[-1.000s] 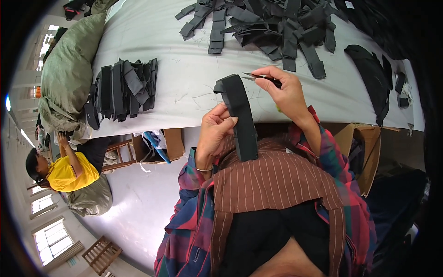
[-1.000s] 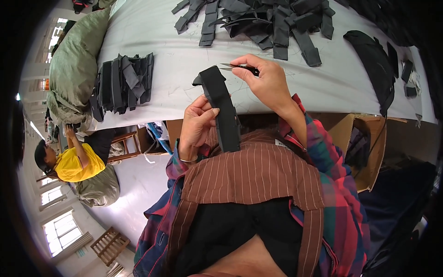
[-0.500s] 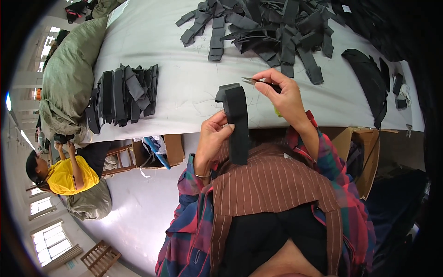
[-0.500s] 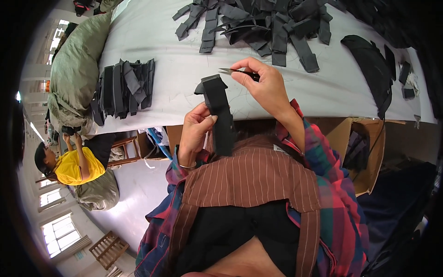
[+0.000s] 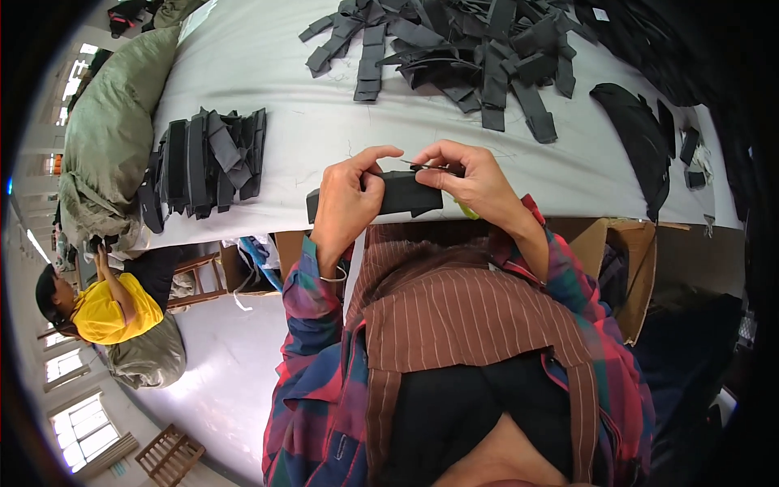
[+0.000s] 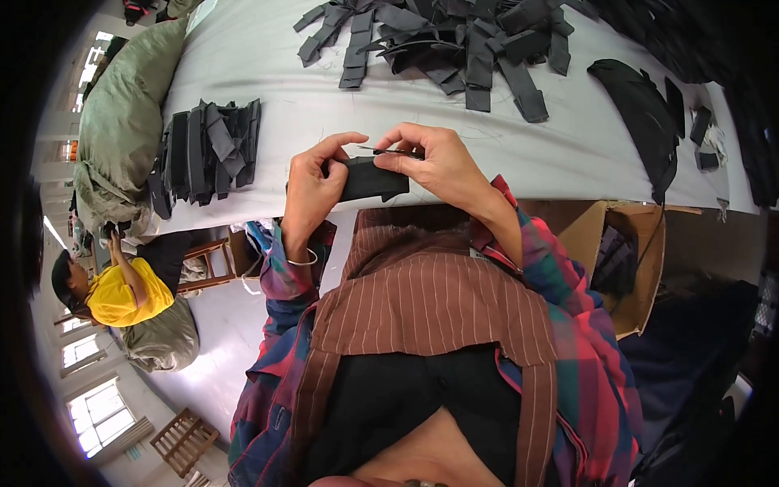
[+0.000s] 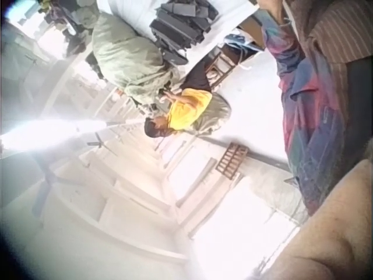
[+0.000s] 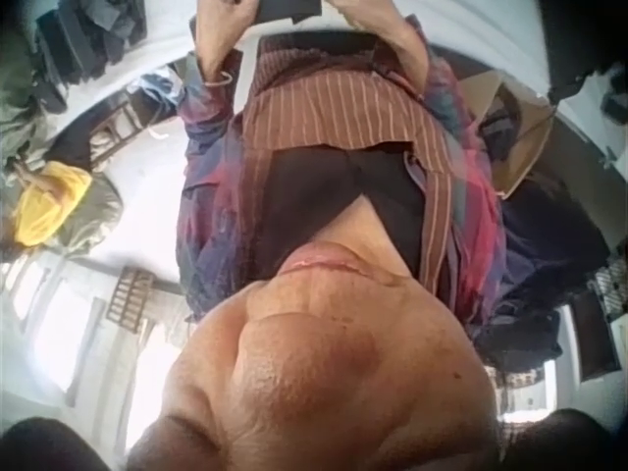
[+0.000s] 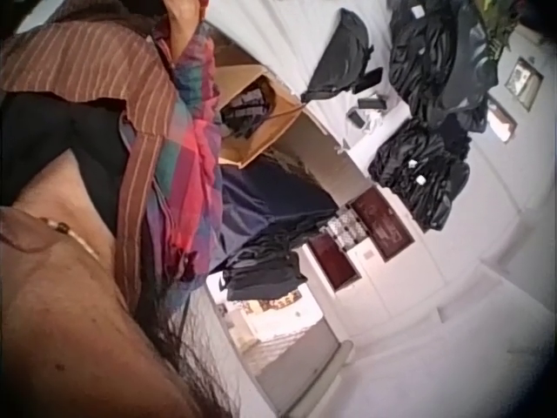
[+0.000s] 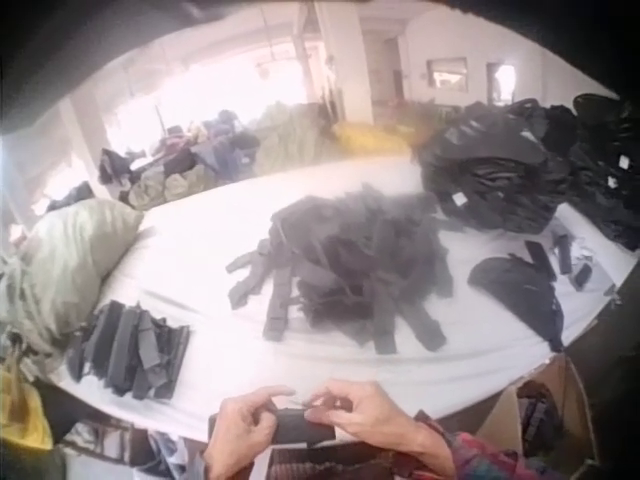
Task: Trim excess threads and finish small fabric components at a manufacturing workstation.
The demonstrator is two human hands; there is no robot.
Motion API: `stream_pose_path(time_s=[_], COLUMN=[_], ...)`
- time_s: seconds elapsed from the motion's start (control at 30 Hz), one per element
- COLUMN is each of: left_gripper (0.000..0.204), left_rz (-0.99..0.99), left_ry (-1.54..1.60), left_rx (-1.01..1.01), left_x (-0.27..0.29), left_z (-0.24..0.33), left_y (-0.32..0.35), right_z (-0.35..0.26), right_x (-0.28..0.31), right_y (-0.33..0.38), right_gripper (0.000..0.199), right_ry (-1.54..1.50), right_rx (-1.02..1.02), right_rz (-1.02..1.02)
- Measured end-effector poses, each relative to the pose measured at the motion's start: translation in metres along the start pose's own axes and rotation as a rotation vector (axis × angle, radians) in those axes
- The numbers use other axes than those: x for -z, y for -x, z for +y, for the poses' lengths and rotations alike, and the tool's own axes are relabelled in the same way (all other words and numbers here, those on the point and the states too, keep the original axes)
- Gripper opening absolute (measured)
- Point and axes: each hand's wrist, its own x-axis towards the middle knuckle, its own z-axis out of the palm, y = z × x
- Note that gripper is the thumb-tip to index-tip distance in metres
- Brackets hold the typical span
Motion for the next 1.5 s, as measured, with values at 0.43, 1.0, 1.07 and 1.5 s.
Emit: stream_pose_path(time_s=[0.43,1.0,1.07,1.5], left_gripper=[0.028,0.048,0.046,0.042], left_rz=[0.560,0.162,0.113,0.140], left_ry=[0.208,1.286,1.363,1.301], left_rx=[-0.198,0.220,0.252,0.321], left_x=[-0.035,-0.041,-0.036,-0.041], left_z=[-0.033,-0.033,-0.032,-0.031], left_y=[0.013,0.004,0.005,0.009], right_z=[0.016,-0.003,-0.016,-0.022], right_x=[0.007,-0.017,-0.014,-0.019], right_y=[-0.008,-0.001,0.000,-0.001], right_gripper=[0.030,0.031,0.030,0.013], right_ry=[-0.431,0.055,0.188,0.740], right_rx=[-0.124,0.137,0.171,0.514], right_rz=[0.270,0.113,0.135,0.001])
